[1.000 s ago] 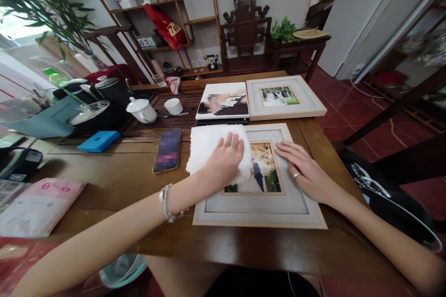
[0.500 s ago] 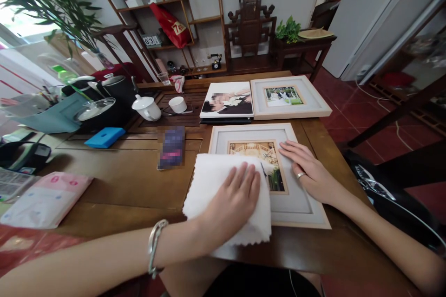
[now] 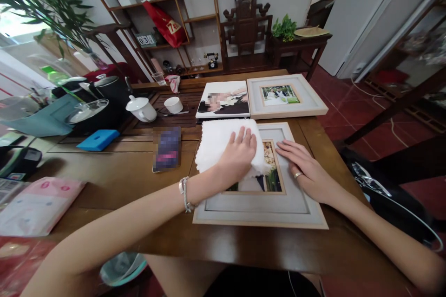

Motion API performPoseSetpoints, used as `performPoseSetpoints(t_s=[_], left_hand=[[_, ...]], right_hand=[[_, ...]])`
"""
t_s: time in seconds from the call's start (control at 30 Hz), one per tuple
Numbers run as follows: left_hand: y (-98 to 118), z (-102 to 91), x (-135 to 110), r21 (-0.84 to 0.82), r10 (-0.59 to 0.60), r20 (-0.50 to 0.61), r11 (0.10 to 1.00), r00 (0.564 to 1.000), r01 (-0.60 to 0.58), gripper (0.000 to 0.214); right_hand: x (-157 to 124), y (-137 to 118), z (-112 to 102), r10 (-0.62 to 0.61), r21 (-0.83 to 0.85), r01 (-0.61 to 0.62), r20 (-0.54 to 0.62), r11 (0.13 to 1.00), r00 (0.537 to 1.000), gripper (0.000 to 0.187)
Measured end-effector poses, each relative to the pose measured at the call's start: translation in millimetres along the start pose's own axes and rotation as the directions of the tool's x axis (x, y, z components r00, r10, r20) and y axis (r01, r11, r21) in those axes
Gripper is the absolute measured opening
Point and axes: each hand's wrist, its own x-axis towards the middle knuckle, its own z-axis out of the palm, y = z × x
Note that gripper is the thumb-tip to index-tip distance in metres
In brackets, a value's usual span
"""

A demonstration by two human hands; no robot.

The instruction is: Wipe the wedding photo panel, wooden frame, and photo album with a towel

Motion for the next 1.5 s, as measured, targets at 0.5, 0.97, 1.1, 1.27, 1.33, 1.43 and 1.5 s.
performPoseSetpoints(t_s=[0.5, 0.97, 1.1, 1.27, 1.33, 1.43, 1.5], left_hand=[[70.7, -2.8, -75.8, 0.186, 0.072, -0.267, 0.982, 0.961, -0.022, 0.039], [30.9, 11.1, 16.2, 0.053, 0.011, -0.199, 0.999, 0.980, -0.001, 0.047], [47.5, -13.1, -22.7, -0.047, 0.110, 0.012, 0.993, 0.994, -0.110, 0.065], [55.8, -34.3, -76.5, -0.170, 0.332, 0.021, 0.931, 0.943, -0.324, 0.072], [60.9, -35.2, -85.6, -0.171, 0.322, -0.026, 0.931, 0.946, -0.322, 0.072], [72.1, -32.3, -77.1, -0.108, 0.222, -0.035, 0.969, 0.975, -0.224, 0.065], [79.4, -29.9, -59.6, -0.045, 0.103, -0.023, 0.994, 0.994, -0.104, 0.054]], right_hand=[[1.0, -2.6, -0.5, 0.023, -0.023, -0.023, 0.008, 0.999, 1.000, 0.050], [0.9, -1.1, -1.5, -0.004, -0.007, 0.004, 0.010, 1.000, 1.000, 0.053], [0.7, -1.9, -1.5, 0.013, -0.004, -0.013, 0.004, 1.000, 1.000, 0.052], [1.0, -3.2, -0.5, 0.035, -0.001, -0.035, -0.001, 0.999, 0.999, 0.050], [1.4, -3.4, -0.4, 0.037, -0.006, -0.037, 0.004, 0.999, 0.999, 0.050], [1.6, -3.2, -0.6, 0.038, -0.016, -0.038, 0.013, 0.999, 0.999, 0.049], [1.4, -2.6, -0.8, 0.040, -0.018, -0.039, 0.014, 0.999, 0.999, 0.049]])
